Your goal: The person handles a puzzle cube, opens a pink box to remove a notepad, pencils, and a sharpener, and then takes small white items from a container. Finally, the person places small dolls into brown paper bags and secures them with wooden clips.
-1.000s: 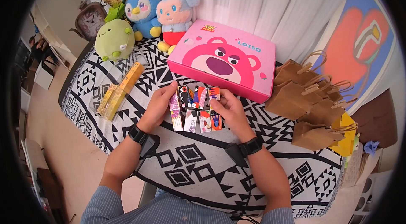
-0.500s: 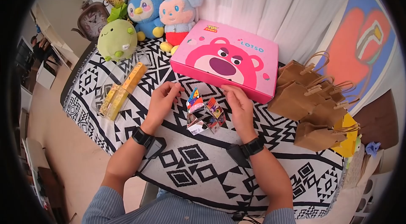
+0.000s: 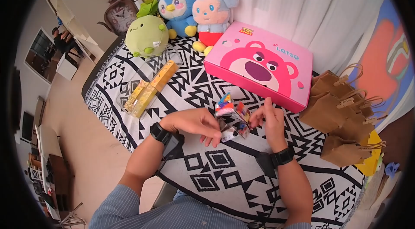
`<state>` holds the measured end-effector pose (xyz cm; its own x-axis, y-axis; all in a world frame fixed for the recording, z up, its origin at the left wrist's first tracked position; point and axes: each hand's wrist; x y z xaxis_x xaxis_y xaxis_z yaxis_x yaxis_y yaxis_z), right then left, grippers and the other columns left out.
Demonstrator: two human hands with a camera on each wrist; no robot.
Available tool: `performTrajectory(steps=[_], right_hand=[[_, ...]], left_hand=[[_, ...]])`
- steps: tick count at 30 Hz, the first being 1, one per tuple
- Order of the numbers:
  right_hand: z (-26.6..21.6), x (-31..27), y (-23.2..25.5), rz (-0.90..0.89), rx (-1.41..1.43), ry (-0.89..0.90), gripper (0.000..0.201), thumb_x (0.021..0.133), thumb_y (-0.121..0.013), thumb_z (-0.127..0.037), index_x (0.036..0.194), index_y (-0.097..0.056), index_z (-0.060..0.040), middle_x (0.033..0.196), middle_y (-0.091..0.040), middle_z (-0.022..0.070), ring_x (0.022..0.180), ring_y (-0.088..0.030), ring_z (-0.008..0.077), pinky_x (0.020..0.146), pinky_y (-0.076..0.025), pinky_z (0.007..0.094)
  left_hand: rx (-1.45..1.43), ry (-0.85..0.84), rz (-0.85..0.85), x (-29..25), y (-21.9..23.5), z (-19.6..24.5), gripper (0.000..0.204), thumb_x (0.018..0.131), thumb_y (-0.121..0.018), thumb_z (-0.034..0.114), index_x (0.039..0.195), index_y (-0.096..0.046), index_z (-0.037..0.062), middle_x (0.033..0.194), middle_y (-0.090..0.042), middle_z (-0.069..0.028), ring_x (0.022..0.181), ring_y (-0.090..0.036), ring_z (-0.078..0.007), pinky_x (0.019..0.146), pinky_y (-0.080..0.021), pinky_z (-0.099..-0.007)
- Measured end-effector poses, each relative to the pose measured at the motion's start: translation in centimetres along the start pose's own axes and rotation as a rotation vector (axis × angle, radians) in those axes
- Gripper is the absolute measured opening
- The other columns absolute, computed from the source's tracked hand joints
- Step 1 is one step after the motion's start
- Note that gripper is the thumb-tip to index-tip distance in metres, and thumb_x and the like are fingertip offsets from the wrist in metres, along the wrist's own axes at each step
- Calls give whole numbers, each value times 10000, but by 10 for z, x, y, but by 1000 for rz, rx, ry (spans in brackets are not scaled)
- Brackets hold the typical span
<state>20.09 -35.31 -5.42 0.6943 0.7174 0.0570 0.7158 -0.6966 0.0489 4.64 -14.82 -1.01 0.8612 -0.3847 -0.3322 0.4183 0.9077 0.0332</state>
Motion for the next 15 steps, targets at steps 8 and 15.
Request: performTrajectory(steps=[8,15], right_hand=[[0,8,2,219,75,-46,605,1029,-268,-417,863,-647,24,580,-563,22,491,-449,65,497,-344,189],[1,8,-1,148,25,-36,574,1026,-317,-400,782,-639,7,541,-541,13,480,-467,63,481,-353,197]], left_hand=[[37,235,497,-8,28,-8,375,892,-630,319,645,-630,38,546,-577,7,501,-562,-70,481,-435,-191],[159,-19,651,-2,27,-25,210,850,-658,190,731,-600,28,573,-567,-6,449,-524,-78,425,-404,-217]])
Point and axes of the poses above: each hand's wrist, its own x-axis towards the middle knuckle, its own y-axis out of the back of the hand, z = x × y
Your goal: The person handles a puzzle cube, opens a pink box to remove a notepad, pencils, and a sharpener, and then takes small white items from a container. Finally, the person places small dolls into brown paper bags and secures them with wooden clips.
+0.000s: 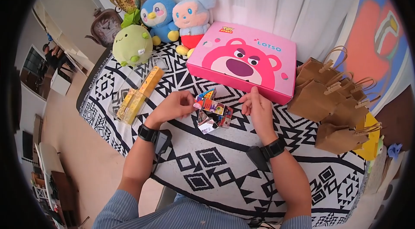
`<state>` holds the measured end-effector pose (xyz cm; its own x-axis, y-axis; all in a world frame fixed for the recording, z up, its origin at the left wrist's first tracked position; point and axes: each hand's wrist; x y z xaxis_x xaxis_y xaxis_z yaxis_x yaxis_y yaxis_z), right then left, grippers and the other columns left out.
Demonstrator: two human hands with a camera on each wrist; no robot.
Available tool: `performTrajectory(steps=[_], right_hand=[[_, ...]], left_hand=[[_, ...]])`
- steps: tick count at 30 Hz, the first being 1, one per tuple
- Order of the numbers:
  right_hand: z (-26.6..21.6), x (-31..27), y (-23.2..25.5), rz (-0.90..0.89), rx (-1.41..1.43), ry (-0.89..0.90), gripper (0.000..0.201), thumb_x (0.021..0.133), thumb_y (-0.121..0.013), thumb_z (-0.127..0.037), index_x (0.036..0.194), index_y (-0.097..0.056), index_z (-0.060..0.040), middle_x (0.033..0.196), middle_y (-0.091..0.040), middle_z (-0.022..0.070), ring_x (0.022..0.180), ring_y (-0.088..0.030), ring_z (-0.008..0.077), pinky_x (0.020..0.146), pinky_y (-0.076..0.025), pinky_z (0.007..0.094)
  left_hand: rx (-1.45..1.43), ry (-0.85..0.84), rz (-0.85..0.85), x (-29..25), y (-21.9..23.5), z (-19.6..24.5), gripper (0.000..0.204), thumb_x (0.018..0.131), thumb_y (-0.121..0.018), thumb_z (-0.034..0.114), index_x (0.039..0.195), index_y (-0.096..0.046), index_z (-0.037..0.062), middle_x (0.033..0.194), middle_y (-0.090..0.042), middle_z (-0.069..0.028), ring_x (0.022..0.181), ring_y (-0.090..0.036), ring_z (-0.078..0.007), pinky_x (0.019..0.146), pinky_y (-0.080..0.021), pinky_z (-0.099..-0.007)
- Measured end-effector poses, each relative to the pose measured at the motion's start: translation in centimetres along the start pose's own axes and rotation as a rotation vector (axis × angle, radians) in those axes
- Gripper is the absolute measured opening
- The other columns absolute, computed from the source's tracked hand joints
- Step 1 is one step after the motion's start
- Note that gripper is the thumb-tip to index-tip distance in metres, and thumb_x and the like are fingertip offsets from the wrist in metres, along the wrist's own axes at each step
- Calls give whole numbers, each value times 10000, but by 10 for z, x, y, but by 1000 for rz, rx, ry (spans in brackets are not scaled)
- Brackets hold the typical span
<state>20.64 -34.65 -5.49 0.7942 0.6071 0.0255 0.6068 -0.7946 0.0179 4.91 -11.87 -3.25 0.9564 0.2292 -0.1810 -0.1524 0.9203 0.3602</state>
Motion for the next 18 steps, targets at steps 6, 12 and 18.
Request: performTrajectory(steps=[6,12,18], right_hand=[[-1,0,0,-24,-23,-49,587,1015,-330,-437,740,-622,-8,516,-526,12,482,-486,71,486,-367,212],[3,0,1,-25,-7,-33,559,1007,-364,-425,749,-617,1,535,-538,26,492,-486,77,498,-383,220],[1,0,-1,-21,-25,2,570,1009,-359,-411,725,-608,16,524,-533,35,497,-498,89,516,-403,235]], left_hand=[[-43,260,-837,-20,-5,35,225,894,-637,225,834,-667,10,720,-679,-50,569,-630,-92,483,-479,-203],[-199,112,-779,-25,-82,42,273,903,-606,90,1162,-564,15,939,-622,-44,834,-614,-110,709,-521,-219],[-326,-186,-363,-10,-90,12,181,914,-550,18,1089,-579,-18,1044,-576,-72,966,-583,-129,829,-503,-263]])
Point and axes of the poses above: each hand's wrist, its own x-axis towards the middle knuckle, its own y-axis out of the back of the hand, z = x × y
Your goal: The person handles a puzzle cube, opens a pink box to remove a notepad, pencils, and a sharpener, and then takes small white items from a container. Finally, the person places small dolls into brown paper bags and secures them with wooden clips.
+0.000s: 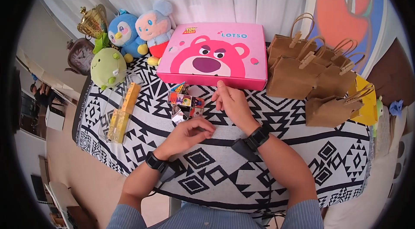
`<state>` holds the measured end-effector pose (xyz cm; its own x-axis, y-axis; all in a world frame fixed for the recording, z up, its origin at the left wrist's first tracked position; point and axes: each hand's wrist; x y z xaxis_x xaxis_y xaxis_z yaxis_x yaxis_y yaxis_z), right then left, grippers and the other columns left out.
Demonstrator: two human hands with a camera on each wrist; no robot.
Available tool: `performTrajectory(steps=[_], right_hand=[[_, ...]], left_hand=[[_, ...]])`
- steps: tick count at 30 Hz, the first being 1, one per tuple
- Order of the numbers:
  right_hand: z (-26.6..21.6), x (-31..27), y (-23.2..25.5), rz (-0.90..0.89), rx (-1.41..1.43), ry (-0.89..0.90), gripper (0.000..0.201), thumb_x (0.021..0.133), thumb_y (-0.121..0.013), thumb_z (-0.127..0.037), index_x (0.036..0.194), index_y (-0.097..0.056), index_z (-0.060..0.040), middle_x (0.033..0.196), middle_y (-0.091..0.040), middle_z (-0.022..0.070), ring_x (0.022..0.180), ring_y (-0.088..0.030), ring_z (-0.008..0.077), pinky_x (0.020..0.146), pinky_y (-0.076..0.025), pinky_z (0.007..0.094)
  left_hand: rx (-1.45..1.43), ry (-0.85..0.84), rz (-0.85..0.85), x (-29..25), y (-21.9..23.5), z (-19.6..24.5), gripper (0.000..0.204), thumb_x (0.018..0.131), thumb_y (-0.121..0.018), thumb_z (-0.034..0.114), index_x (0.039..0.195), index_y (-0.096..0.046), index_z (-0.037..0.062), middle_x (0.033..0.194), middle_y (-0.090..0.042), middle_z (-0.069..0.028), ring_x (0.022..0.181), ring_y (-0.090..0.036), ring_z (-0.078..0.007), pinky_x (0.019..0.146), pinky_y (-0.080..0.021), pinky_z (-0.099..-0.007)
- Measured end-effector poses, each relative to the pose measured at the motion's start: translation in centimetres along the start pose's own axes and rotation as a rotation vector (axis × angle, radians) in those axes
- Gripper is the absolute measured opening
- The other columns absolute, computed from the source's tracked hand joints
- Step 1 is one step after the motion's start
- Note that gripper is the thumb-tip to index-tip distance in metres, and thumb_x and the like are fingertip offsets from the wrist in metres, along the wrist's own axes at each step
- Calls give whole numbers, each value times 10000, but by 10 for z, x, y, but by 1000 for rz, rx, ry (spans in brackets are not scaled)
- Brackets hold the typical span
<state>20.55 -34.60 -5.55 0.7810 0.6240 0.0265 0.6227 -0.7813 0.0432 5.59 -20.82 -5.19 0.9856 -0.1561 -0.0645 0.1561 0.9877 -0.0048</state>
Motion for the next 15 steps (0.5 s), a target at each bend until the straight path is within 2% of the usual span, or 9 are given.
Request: performTrajectory(steps=[3,5,6,7,8,9,11,12,15], right_hand=[[-2,0,2,-46,-28,-26,484,1010,-381,-369,853,-635,11,587,-565,32,523,-506,89,527,-410,234],[-6,-3,-2,-110,-17,69,284,983,-463,-236,1061,-621,-12,811,-621,58,624,-539,92,573,-433,239],[-5,-4,-3,-112,-15,70,284,983,-463,-236,1061,-621,-12,811,-621,58,624,-539,92,573,-433,239],[-5,-5,-3,-142,-109,156,247,958,-483,-153,1140,-596,-30,947,-598,52,696,-530,90,626,-435,228],[-5,-5,-4,-170,-202,241,295,932,-502,-70,1218,-571,-47,1083,-574,46,768,-520,87,680,-438,217],[-4,-5,-2,-172,-203,245,295,932,-502,-70,1218,-571,-47,1083,-574,46,768,-520,87,680,-438,217],[-2,-4,-2,-219,-286,242,342,889,-527,0,1227,-564,-38,1130,-541,46,824,-525,94,712,-442,227],[-1,-4,-8,-151,-251,306,267,885,-541,-38,1145,-602,-37,1042,-598,99,730,-568,170,644,-451,264],[8,0,-1,-145,-287,208,184,884,-543,-40,1038,-641,-18,910,-613,88,681,-559,162,623,-440,266]], left_hand=[[-248,92,167,2,2,8,157,935,-532,71,1031,-590,-39,985,-605,-89,872,-612,-141,775,-528,-262],[-303,237,156,0,11,14,187,955,-499,115,1011,-597,-34,914,-623,-99,770,-622,-139,659,-537,-247],[-265,265,136,-3,13,14,229,953,-511,177,984,-607,-29,790,-632,-84,607,-601,-119,517,-498,-222],[-262,262,138,-4,18,18,229,953,-511,177,984,-607,-29,790,-632,-84,607,-601,-119,517,-498,-222],[-168,394,88,-6,25,25,247,946,-521,200,971,-611,-29,741,-627,-70,548,-581,-108,475,-470,-217],[-73,525,38,-7,30,31,266,939,-531,223,959,-615,-29,692,-623,-56,490,-561,-98,434,-441,-213],[-51,559,92,-8,36,40,291,931,-540,252,934,-623,-27,638,-612,-40,424,-528,-88,374,-388,-211],[5,543,219,-8,41,38,283,932,-534,241,933,-623,-27,644,-615,-41,435,-535,-85,371,-385,-210],[91,464,439,-13,51,30,302,934,-543,265,926,-624,-26,661,-633,-49,444,-543,-79,382,-389,-198]])
Point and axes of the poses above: each hand's wrist, its own x-axis towards the middle knuckle, its own y-axis out of the back of the hand, z = x × y
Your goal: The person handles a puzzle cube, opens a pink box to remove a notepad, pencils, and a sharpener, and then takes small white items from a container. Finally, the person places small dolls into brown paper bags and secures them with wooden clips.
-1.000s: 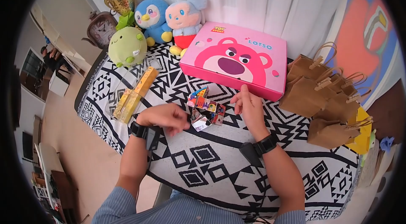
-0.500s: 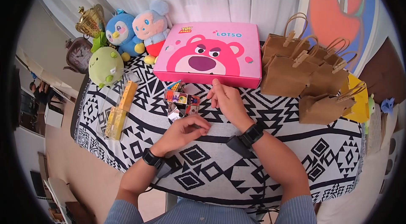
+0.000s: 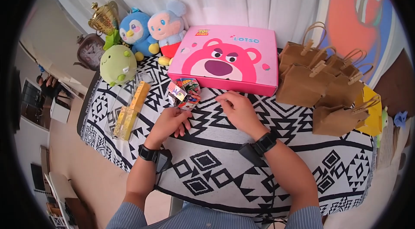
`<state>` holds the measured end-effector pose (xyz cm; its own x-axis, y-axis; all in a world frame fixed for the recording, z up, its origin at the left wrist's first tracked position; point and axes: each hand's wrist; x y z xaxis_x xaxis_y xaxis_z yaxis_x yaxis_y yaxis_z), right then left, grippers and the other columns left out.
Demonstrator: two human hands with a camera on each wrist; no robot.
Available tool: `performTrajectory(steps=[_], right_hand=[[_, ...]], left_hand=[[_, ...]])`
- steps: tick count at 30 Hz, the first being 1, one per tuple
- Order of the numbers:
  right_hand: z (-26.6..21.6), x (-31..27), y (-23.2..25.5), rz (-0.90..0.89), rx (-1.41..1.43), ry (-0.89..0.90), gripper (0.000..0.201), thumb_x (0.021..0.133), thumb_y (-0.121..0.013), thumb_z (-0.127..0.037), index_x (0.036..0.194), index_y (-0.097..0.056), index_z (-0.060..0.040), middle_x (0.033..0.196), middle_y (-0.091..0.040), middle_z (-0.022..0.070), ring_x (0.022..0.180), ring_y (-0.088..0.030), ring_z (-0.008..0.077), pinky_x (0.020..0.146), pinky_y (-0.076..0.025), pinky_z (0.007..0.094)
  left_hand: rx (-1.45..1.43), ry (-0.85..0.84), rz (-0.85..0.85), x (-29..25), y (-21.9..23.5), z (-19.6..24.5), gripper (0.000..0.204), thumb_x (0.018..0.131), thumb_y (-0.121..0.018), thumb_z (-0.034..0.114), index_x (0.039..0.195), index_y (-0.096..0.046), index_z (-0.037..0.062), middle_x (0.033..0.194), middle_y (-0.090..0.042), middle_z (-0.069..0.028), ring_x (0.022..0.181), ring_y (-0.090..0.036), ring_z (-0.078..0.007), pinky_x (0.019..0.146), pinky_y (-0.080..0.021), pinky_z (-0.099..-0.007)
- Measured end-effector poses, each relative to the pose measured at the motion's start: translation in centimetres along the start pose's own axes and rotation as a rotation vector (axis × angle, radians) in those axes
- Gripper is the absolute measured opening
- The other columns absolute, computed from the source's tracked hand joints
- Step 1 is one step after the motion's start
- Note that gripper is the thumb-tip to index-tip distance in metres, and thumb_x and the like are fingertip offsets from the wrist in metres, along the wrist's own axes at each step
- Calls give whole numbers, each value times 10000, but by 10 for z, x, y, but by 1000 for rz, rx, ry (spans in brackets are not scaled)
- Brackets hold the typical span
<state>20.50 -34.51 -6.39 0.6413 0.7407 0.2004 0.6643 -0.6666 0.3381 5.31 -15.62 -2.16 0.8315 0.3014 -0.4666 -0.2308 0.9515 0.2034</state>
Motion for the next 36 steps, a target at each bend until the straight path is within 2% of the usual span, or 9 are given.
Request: performTrajectory(steps=[6,8,10,12,16,21,23,32,36], right_hand=[[-3,0,-2,45,64,-21,133,897,-553,-52,970,-652,0,788,-580,67,637,-528,113,597,-425,250],[2,1,-3,48,41,-17,130,896,-554,-50,961,-653,3,776,-579,65,635,-534,110,595,-428,248],[-3,2,-3,47,57,-43,131,896,-557,-55,954,-656,9,759,-590,59,605,-558,113,572,-446,250],[-1,3,-1,52,78,-55,134,897,-557,-59,956,-655,11,764,-601,65,607,-575,114,572,-463,252],[-1,4,0,47,78,-50,136,900,-557,-65,956,-653,13,766,-610,70,614,-581,114,575,-472,252],[-1,4,0,54,47,-21,142,899,-560,-75,957,-652,17,738,-609,83,610,-581,126,571,-467,262],[4,5,0,52,54,-15,144,898,-561,-77,958,-652,17,740,-611,86,609,-582,130,571,-466,263],[3,5,0,48,57,-26,146,894,-561,-81,957,-654,13,749,-619,88,611,-591,143,579,-469,267],[6,4,0,52,57,-9,144,893,-562,-81,953,-653,13,746,-618,86,602,-589,143,573,-465,264]], left_hand=[[366,40,-178,-25,30,19,381,919,-577,367,794,-656,15,596,-635,-42,470,-565,-88,442,-428,-214],[335,-26,23,-37,47,27,318,921,-581,316,867,-660,13,603,-625,-22,507,-557,-66,461,-417,-201],[180,-303,429,-40,64,15,254,922,-577,247,919,-651,5,661,-627,-23,543,-547,-64,492,-419,-196],[67,-412,770,-53,78,8,237,906,-602,218,934,-651,-11,698,-633,-46,601,-575,-64,518,-437,-205],[366,-433,887,-83,125,-15,219,894,-611,163,1010,-625,-23,828,-671,-76,739,-616,-117,676,-483,-251],[789,-179,770,-109,162,-42,273,851,-630,147,1057,-607,-31,968,-641,-138,873,-623,-236,784,-491,-312],[709,-166,522,-103,171,-52,345,837,-650,178,1115,-595,-20,1063,-610,-157,946,-603,-256,837,-478,-325],[1007,-46,484,-83,170,-39,708,625,-810,292,1215,-555,-5,1117,-584,-194,1042,-563,-329,929,-447,-370],[1034,-49,438,-82,171,-35,741,621,-806,282,1236,-531,-26,1154,-579,-192,1078,-554,-336,938,-447,-365]])
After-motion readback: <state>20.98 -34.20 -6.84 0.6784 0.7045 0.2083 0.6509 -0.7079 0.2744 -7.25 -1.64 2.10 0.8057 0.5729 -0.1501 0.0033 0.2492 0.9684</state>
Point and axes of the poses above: each hand's wrist, its own x-axis towards the middle knuckle, its own y-axis out of the back of the hand, z = x × y
